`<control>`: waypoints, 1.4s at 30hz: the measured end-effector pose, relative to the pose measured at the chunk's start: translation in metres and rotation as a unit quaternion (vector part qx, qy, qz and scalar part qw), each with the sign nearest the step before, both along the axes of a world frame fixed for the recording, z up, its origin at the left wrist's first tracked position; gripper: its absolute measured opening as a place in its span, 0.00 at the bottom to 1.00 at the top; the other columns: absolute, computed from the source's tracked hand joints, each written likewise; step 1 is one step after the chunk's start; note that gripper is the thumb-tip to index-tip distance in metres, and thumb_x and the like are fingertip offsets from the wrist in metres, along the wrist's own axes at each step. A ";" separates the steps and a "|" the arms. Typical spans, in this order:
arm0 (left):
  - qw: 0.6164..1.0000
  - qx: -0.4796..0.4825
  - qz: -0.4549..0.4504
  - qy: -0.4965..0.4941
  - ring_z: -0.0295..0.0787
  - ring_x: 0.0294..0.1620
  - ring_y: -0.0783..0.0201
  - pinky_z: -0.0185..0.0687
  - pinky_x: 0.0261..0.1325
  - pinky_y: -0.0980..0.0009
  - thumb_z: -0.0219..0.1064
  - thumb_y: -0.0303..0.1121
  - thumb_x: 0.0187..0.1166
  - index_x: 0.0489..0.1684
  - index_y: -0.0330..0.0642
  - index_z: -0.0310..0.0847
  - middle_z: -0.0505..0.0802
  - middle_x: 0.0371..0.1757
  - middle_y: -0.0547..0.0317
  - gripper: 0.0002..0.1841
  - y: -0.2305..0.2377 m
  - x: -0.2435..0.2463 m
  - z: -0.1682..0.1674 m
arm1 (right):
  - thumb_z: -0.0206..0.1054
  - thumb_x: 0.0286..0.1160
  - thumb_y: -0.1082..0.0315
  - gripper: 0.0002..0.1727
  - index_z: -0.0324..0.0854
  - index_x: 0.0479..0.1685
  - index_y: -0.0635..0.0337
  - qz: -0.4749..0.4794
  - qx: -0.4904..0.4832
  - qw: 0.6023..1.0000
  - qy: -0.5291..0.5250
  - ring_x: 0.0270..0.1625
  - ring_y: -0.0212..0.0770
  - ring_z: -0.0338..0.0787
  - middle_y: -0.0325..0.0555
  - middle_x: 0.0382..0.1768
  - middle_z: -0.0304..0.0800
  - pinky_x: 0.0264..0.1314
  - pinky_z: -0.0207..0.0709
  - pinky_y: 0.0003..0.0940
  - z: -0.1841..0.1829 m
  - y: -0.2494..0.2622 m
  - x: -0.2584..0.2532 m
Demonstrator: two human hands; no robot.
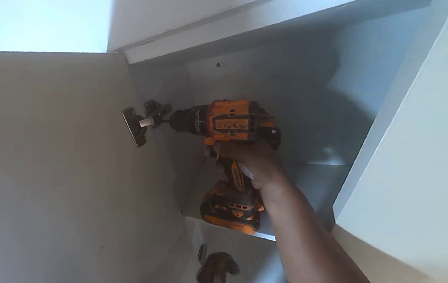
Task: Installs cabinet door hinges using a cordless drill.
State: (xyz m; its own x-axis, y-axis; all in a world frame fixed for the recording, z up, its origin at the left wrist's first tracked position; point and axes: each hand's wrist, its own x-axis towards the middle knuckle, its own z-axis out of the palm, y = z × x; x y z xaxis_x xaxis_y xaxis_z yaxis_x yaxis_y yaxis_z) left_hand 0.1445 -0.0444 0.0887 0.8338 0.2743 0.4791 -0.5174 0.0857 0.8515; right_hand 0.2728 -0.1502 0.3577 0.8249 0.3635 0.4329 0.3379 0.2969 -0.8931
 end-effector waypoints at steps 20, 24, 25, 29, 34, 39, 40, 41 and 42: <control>0.962 -0.136 0.200 -0.127 0.91 0.54 0.69 0.87 0.59 0.68 0.39 0.32 0.91 0.65 0.30 0.75 0.91 0.54 0.60 0.21 0.014 0.090 0.170 | 0.73 0.70 0.76 0.06 0.86 0.44 0.62 0.010 -0.039 0.999 0.008 0.18 0.36 0.83 0.49 0.29 0.90 0.20 0.81 0.26 0.014 -0.003 -0.001; 0.959 -0.200 0.134 -0.149 0.87 0.64 0.59 0.83 0.66 0.56 0.32 0.37 0.94 0.71 0.34 0.71 0.88 0.63 0.53 0.24 0.018 0.102 0.213 | 0.74 0.70 0.75 0.08 0.86 0.46 0.62 0.008 -0.043 0.999 0.007 0.19 0.36 0.84 0.49 0.29 0.90 0.20 0.82 0.27 0.014 -0.005 -0.002; 0.958 -0.213 0.117 -0.150 0.87 0.65 0.58 0.82 0.67 0.55 0.31 0.38 0.95 0.72 0.36 0.71 0.88 0.63 0.53 0.25 0.019 0.102 0.222 | 0.73 0.70 0.76 0.08 0.85 0.46 0.62 0.014 -0.036 0.999 0.002 0.19 0.36 0.83 0.49 0.29 0.89 0.20 0.81 0.26 0.013 -0.005 -0.002; 0.943 -0.308 0.040 -0.123 0.88 0.59 0.62 0.84 0.61 0.58 0.32 0.44 0.96 0.66 0.45 0.75 0.90 0.56 0.60 0.24 0.019 0.103 0.253 | 0.72 0.69 0.76 0.06 0.86 0.43 0.61 0.023 -0.024 0.999 0.000 0.18 0.36 0.83 0.48 0.27 0.89 0.19 0.79 0.25 0.012 -0.007 -0.003; 0.932 -0.338 0.019 -0.125 0.89 0.53 0.62 0.86 0.55 0.61 0.34 0.44 0.95 0.64 0.47 0.74 0.87 0.53 0.60 0.22 0.025 0.111 0.264 | 0.74 0.68 0.75 0.08 0.85 0.45 0.62 0.024 -0.027 0.999 0.014 0.18 0.37 0.83 0.50 0.28 0.89 0.19 0.81 0.27 0.013 -0.007 0.000; 0.921 -0.367 0.012 -0.130 0.88 0.55 0.63 0.86 0.53 0.63 0.38 0.47 0.95 0.60 0.50 0.74 0.87 0.54 0.61 0.20 0.028 0.117 0.273 | 0.75 0.69 0.74 0.10 0.85 0.47 0.63 0.031 -0.021 0.999 0.010 0.20 0.38 0.85 0.51 0.31 0.90 0.21 0.83 0.29 0.011 -0.007 0.006; 0.921 -0.367 0.014 -0.132 0.87 0.55 0.64 0.86 0.53 0.63 0.37 0.47 0.95 0.62 0.50 0.74 0.87 0.56 0.61 0.20 0.028 0.118 0.275 | 0.75 0.68 0.74 0.10 0.85 0.47 0.62 0.030 -0.021 0.999 0.005 0.20 0.38 0.85 0.51 0.31 0.90 0.22 0.82 0.29 0.011 -0.007 0.006; 0.919 -0.369 0.015 -0.135 0.87 0.56 0.64 0.85 0.55 0.63 0.37 0.47 0.96 0.62 0.51 0.72 0.86 0.56 0.62 0.19 0.027 0.119 0.277 | 0.75 0.67 0.73 0.11 0.85 0.47 0.62 0.029 -0.021 0.999 0.000 0.21 0.38 0.85 0.51 0.32 0.90 0.22 0.83 0.29 0.010 -0.008 0.006; 0.917 -0.374 0.014 -0.138 0.85 0.58 0.63 0.84 0.58 0.62 0.39 0.46 0.96 0.63 0.51 0.71 0.85 0.57 0.61 0.18 0.027 0.119 0.279 | 0.75 0.67 0.74 0.11 0.85 0.47 0.62 0.029 -0.020 0.999 -0.005 0.21 0.38 0.85 0.51 0.32 0.90 0.22 0.83 0.29 0.010 -0.008 0.006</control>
State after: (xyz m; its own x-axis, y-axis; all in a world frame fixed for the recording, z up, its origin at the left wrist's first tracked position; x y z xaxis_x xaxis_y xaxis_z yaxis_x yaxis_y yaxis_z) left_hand 0.2635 -0.0177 0.3679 0.6966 0.6315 0.3407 -0.7155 0.5756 0.3959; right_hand 0.2784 -0.1580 0.3678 0.7979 0.4273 0.4253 0.3300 0.2808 -0.9013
